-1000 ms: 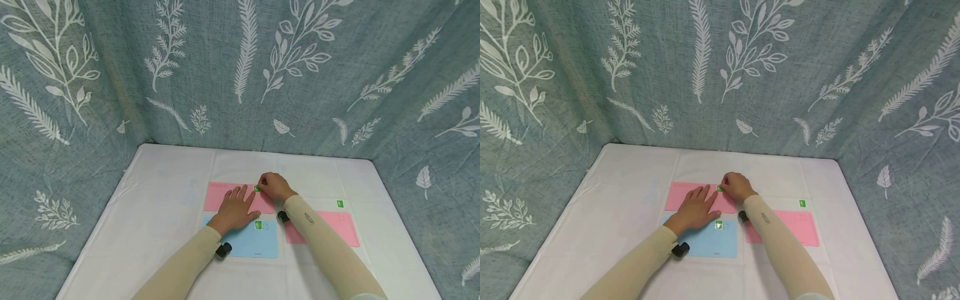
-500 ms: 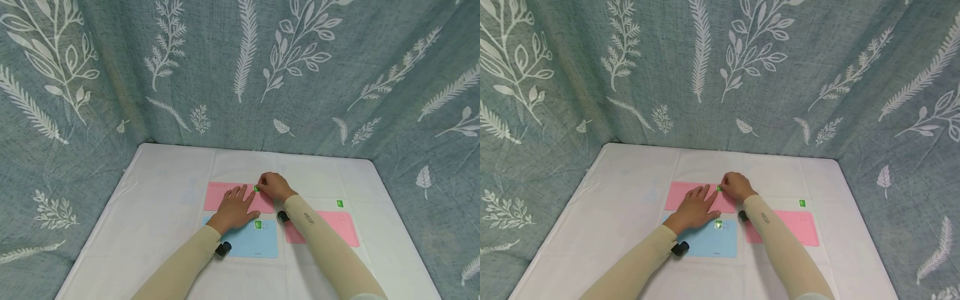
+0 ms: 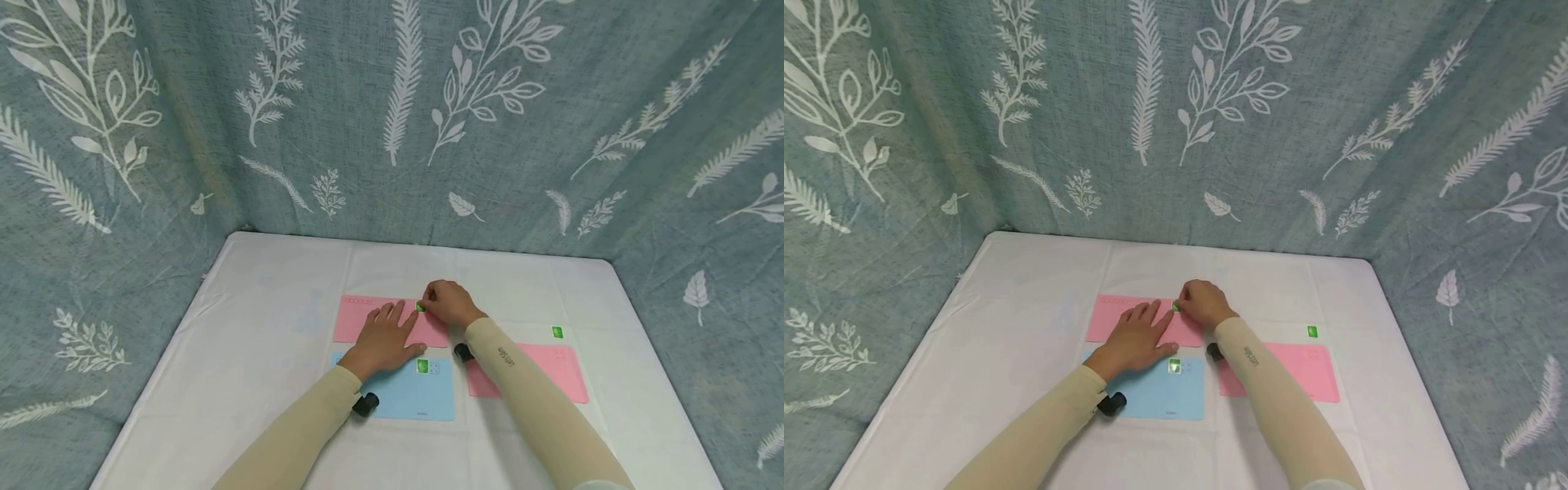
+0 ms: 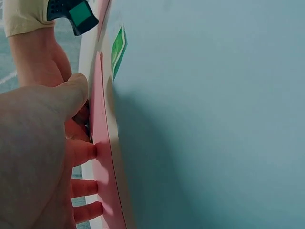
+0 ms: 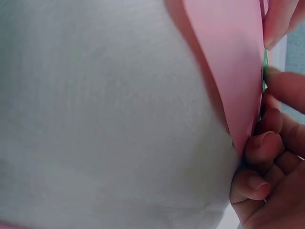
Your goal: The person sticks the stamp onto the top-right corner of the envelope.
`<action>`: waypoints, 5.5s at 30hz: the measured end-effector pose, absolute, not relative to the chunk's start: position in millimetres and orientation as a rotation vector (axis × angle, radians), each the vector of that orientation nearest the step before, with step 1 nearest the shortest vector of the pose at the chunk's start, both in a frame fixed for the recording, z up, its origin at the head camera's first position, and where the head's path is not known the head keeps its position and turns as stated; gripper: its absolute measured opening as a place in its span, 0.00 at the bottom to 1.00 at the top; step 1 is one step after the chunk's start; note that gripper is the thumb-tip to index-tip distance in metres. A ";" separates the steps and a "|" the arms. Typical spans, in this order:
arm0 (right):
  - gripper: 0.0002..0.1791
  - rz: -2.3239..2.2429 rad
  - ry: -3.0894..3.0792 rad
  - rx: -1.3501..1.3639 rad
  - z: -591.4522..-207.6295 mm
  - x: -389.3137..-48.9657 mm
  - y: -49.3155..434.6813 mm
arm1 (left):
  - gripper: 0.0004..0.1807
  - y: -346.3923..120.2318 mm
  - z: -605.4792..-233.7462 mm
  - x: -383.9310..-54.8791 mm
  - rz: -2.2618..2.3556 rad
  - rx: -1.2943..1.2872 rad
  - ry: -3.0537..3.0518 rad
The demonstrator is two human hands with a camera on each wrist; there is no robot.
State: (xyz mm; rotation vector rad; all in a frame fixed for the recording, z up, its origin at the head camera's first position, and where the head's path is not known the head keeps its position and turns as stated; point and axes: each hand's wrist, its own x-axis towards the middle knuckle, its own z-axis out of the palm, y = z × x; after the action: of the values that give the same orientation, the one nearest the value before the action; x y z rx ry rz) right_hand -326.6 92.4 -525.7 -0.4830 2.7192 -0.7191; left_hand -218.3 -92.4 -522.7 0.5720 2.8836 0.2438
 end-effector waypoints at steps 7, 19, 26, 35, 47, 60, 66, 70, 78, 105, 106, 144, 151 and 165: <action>0.08 -0.734 2.706 -0.479 -523.4 -325.7 92.7 | 0.42 -92.2 -519.9 -218.5 0.252 0.570 2.875; 0.08 -0.741 2.700 -0.499 -521.5 -324.0 93.3 | 0.43 -93.0 -519.3 -218.4 0.256 0.565 2.861; 0.10 -0.769 2.686 -0.487 -519.8 -323.2 92.6 | 0.43 -93.1 -519.0 -218.5 0.254 0.565 2.859; 0.09 -0.765 2.684 -0.484 -521.6 -324.9 94.6 | 0.43 -92.2 -516.9 -216.7 0.251 0.562 2.865; 0.10 -0.791 2.697 -0.464 -521.7 -324.3 92.8 | 0.43 -92.7 -517.0 -218.7 0.217 0.564 2.868; 0.11 -0.796 2.692 -0.458 -519.7 -322.1 92.4 | 0.44 -93.0 -522.8 -220.5 0.189 0.570 2.869; 0.12 -0.787 2.706 -0.490 -523.3 -325.3 93.0 | 0.44 -93.9 -518.4 -220.0 0.192 0.568 2.867; 0.10 -0.770 2.717 -0.511 -524.4 -327.7 93.1 | 0.44 -94.4 -517.1 -220.7 0.177 0.576 2.887; 0.09 -0.755 2.698 -0.498 -518.0 -325.6 93.2 | 0.44 -92.9 -515.9 -220.6 0.181 0.588 2.881; 0.12 -0.817 2.684 -0.482 -524.3 -323.3 95.6 | 0.45 -96.2 -519.6 -213.2 0.170 0.595 2.866; 0.12 -0.828 2.682 -0.483 -524.5 -323.3 96.2 | 0.45 -96.1 -519.6 -213.2 0.172 0.594 2.868; 0.09 -1.161 2.756 -0.443 -515.4 -294.5 153.0 | 0.38 -90.4 -523.0 -210.1 0.295 0.548 2.852; 0.27 -1.060 2.822 -0.543 -509.7 -275.8 176.3 | 0.45 -81.5 -521.8 -204.6 0.333 0.655 2.940; 0.44 -0.563 3.106 -0.725 -499.2 -237.8 224.6 | 0.51 -53.2 -507.0 -198.2 0.356 0.816 3.039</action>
State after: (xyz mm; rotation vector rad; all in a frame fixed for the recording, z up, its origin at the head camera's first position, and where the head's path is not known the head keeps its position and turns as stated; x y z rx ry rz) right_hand -237.8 224.6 -499.2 -0.7245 3.1055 -0.5628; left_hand -198.2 -53.2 -507.0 0.8157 3.0393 0.3564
